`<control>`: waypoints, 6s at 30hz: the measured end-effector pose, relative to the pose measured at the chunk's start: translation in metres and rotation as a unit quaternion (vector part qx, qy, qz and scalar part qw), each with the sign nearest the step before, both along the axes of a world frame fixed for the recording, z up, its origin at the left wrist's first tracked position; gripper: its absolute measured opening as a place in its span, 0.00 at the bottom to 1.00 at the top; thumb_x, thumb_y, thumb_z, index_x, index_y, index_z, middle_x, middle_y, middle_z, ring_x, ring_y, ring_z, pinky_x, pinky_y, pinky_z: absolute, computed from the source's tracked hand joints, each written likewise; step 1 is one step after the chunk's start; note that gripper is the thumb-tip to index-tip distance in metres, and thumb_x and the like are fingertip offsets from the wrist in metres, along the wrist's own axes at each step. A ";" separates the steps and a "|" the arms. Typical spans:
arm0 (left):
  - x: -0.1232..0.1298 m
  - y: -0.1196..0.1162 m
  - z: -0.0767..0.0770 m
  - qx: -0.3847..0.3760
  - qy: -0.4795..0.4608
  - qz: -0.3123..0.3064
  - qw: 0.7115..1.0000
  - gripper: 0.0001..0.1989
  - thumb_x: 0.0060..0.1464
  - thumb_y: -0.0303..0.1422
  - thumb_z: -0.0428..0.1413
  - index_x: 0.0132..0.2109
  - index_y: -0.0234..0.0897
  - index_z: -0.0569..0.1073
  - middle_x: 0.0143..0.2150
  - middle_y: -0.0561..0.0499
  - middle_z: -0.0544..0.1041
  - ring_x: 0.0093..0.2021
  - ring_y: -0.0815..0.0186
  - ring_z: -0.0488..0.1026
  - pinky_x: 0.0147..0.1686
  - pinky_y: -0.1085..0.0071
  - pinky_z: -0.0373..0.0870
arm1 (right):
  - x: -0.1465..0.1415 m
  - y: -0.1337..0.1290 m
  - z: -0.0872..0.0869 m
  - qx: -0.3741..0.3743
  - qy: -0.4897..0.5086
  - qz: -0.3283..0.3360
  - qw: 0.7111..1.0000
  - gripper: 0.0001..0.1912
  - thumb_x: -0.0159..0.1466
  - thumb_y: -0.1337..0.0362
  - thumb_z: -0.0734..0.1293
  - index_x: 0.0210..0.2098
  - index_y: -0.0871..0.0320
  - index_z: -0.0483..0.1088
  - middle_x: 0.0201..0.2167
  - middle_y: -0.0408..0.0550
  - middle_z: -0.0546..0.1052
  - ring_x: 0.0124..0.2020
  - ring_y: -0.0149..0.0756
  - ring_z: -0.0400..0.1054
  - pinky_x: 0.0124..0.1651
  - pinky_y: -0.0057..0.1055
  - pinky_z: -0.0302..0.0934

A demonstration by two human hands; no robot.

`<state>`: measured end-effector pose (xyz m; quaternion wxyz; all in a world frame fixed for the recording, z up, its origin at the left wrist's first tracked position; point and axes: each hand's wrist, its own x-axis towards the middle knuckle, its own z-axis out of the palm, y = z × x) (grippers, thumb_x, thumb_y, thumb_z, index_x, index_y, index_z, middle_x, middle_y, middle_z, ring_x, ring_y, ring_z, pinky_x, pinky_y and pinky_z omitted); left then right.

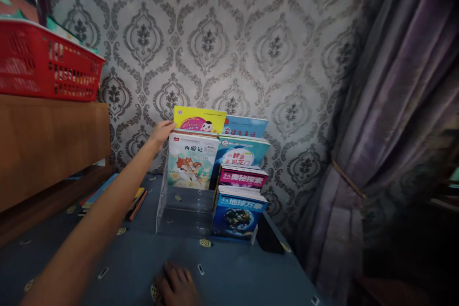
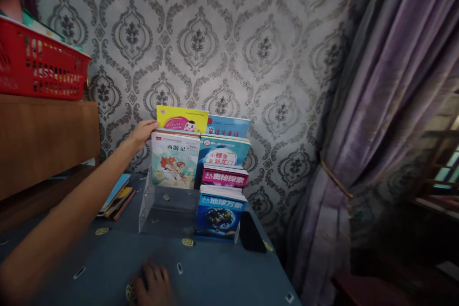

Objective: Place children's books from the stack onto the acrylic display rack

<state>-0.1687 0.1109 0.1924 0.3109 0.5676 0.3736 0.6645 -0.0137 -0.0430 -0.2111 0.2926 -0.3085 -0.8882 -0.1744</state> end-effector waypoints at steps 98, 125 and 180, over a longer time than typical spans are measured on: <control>0.000 0.007 0.015 -0.032 -0.061 -0.097 0.993 0.13 0.48 0.28 0.66 0.43 0.32 0.79 0.39 0.44 0.85 0.36 0.59 0.82 0.37 0.67 0.81 | 0.136 0.082 0.444 0.100 0.129 -0.121 0.979 0.22 0.66 0.74 0.55 0.58 0.69 0.68 0.61 0.66 0.70 0.61 0.52 0.63 0.63 0.47 0.57; -0.006 0.027 0.013 -0.011 -0.063 -0.085 0.994 0.14 0.50 0.29 0.64 0.46 0.33 0.79 0.38 0.46 0.84 0.36 0.60 0.82 0.37 0.66 0.82 | 0.135 0.152 0.481 -0.006 0.053 -0.149 0.987 0.22 0.65 0.69 0.62 0.58 0.62 0.72 0.54 0.57 0.79 0.52 0.46 0.72 0.55 0.38 0.61; 0.005 0.006 0.011 -0.016 -0.046 -0.088 0.995 0.14 0.60 0.34 0.59 0.50 0.32 0.77 0.45 0.45 0.84 0.40 0.61 0.82 0.40 0.66 0.82 | 0.144 0.144 0.479 0.009 0.068 -0.105 0.992 0.25 0.62 0.73 0.62 0.59 0.62 0.72 0.56 0.57 0.78 0.57 0.48 0.71 0.59 0.41 0.63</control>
